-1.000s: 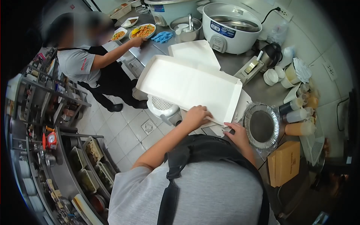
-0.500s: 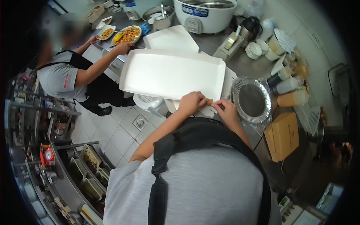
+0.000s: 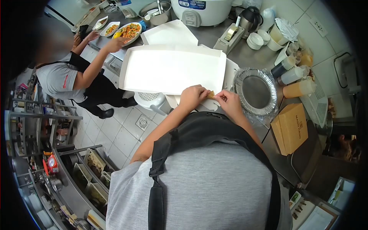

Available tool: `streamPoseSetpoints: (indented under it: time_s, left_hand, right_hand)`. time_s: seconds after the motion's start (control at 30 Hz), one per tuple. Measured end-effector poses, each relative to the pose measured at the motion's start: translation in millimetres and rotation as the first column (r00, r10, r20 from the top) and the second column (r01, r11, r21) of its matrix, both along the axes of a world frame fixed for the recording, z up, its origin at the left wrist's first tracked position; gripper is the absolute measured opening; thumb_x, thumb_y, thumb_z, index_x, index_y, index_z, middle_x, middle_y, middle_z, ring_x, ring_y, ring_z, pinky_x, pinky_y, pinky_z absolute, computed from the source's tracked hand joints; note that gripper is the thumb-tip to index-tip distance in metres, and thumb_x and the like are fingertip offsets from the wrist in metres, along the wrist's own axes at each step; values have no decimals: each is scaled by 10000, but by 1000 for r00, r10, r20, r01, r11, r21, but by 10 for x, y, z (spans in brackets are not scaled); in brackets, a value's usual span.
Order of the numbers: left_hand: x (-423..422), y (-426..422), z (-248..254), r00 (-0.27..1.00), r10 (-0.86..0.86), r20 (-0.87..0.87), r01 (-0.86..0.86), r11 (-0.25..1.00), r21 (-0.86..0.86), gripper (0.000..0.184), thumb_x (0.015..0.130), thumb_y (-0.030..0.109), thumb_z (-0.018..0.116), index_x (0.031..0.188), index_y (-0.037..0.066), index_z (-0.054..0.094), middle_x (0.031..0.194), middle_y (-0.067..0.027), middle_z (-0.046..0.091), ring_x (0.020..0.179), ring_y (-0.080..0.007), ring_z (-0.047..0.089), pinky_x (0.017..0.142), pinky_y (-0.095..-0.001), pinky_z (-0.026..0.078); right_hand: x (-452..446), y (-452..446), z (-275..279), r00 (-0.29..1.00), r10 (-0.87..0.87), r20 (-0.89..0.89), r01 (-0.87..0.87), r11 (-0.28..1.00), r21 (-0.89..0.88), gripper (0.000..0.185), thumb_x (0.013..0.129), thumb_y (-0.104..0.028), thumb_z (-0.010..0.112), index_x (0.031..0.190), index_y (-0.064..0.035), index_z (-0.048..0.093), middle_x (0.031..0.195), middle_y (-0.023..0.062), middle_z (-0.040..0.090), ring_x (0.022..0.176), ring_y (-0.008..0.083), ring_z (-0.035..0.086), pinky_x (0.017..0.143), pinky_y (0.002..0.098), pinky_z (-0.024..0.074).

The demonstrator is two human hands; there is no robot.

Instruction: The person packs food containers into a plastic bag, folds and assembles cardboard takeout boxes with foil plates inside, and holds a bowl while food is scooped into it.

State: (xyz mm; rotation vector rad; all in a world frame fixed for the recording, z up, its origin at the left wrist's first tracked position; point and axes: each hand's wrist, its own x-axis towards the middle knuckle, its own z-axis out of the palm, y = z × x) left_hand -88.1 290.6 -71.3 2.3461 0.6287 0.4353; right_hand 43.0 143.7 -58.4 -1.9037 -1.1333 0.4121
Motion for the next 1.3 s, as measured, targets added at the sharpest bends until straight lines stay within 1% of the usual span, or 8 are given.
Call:
streamPoseSetpoints:
  time_s: [0.2,0.6,0.7,0.83,0.93,1.07,1.17,1.3]
  left_hand:
    - [-8,-37,66,998,11,66,-13,999,33,260,869,321,654,817,78,731,734,-59,639,639,-263,617,600,-359,484]
    - [32,-3,-53,989,-147,36,131,951,280,181,861,250,641,789,107,725,735,-48,627,715,-244,630,610,-359,501]
    - [-23,10,-90,993,-117,0,115,975,188,203,852,282,650,794,104,727,758,-50,644,731,-251,638,628,-354,508]
    - [-124,30,233,865,-258,-431,203,964,-170,262,823,373,677,868,122,742,800,-56,670,767,-251,657,688,-351,521]
    - [-68,140,399,968,-206,-143,199,978,-61,245,833,355,676,950,147,733,817,-58,668,794,-249,652,713,-362,518]
    - [432,564,469,977,-134,166,80,951,298,353,784,252,721,1112,139,658,999,-96,612,950,-283,588,838,-385,479]
    - [815,849,309,980,-125,156,38,882,470,466,747,264,749,1175,138,614,1051,-93,597,980,-252,576,875,-403,445]
    - [1120,962,108,986,-165,-11,151,874,462,324,787,333,705,1034,124,682,964,-85,646,946,-248,599,863,-386,424]
  right_hand:
    - [117,34,86,998,57,-28,-58,997,-58,159,795,-165,731,827,-17,683,689,120,652,586,187,624,569,308,483]
    - [-98,280,-60,930,126,346,-4,943,-332,177,808,-196,651,779,-24,684,774,164,673,741,358,649,662,435,515]
    - [-30,257,-91,973,140,186,-74,943,-325,192,789,-215,675,759,-26,693,746,169,673,712,337,656,646,409,519]
    - [179,22,91,924,301,-235,-370,857,-358,216,781,-246,715,831,-35,710,699,108,681,641,197,657,636,299,511]
    - [338,-56,163,908,153,-391,-263,933,-247,241,792,-216,724,966,-52,693,720,60,685,662,147,646,644,288,510]
    - [605,292,119,959,-76,-275,58,996,-74,396,798,-204,733,1151,-64,619,917,80,677,725,144,643,672,307,518]
    - [817,634,-74,971,-225,76,220,973,76,446,794,-216,733,1189,-61,596,964,100,665,712,171,637,679,323,521]
    - [1007,852,-125,982,-111,152,138,974,-180,358,797,-241,734,1071,-26,653,875,139,659,680,231,624,659,342,514]
